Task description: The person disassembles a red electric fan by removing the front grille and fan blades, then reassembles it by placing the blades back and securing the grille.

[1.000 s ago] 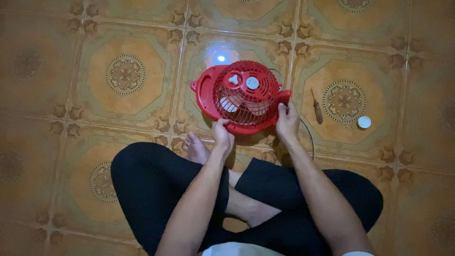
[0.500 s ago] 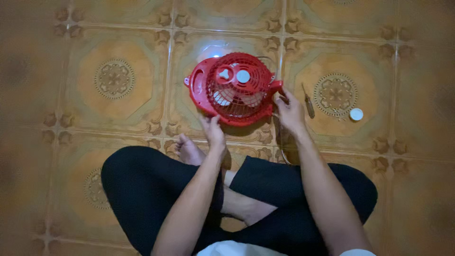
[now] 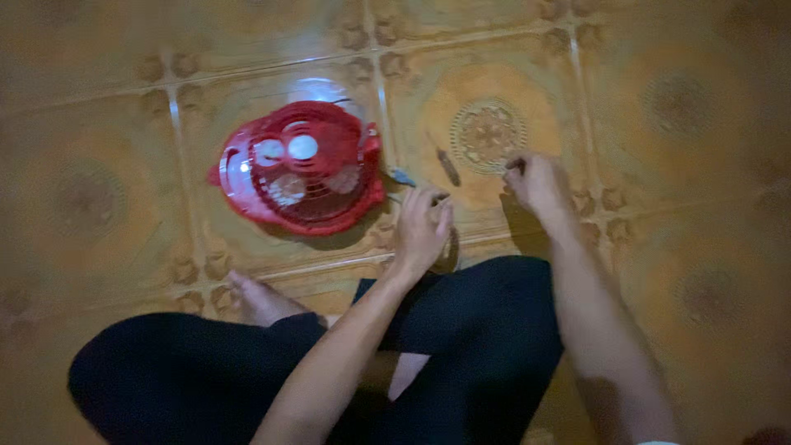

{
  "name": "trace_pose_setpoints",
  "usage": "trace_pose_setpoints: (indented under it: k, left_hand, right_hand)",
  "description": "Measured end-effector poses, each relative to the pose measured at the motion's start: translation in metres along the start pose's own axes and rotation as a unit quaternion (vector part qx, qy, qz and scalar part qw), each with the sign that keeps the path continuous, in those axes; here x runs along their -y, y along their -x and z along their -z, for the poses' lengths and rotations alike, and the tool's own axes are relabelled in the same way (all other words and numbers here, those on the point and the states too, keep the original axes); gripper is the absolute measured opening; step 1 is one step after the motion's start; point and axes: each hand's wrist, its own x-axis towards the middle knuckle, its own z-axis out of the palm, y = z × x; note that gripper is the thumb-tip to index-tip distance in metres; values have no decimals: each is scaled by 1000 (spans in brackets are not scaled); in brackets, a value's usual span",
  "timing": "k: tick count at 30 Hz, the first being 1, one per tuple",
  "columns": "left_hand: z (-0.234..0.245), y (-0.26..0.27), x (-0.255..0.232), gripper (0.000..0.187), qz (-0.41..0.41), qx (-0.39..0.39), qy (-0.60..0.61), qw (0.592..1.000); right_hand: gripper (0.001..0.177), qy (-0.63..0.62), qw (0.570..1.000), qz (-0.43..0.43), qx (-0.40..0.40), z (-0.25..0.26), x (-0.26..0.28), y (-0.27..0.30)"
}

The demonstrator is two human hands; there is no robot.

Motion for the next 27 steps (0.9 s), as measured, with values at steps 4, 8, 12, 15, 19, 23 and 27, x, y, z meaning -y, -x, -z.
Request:
trace_pose_setpoints:
  k: [4, 8, 12, 15, 19, 23, 27]
  left_hand:
    - [-60, -25, 4, 19, 33, 82, -26, 996]
    - [-95, -46, 13, 18, 7, 114, -87, 990]
    - [-109, -51, 19, 26, 64, 158, -95, 981]
    - [-121, -56, 23, 30, 53, 170, -121, 977]
    - [-127, -56, 26, 30, 56, 171, -123, 976]
    - [-124, -52, 24, 33, 79, 164, -108, 977]
    - [-110, -42, 24, 34, 15, 116, -65, 991]
  right_hand:
    - [29, -18, 999, -41, -6, -25, -34, 2]
    - [30, -26, 995, -95, 25, -36, -40, -5]
    - [31, -28, 991, -128, -2, -30, -26, -10]
    - [23, -48, 987, -155, -2, -28, -17, -10]
    - [15, -56, 984, -166, 13, -33, -18, -12]
    - [19, -40, 993, -113, 5, -42, -28, -14]
    - [23, -71, 995, -70, -21, -46, -34, -13]
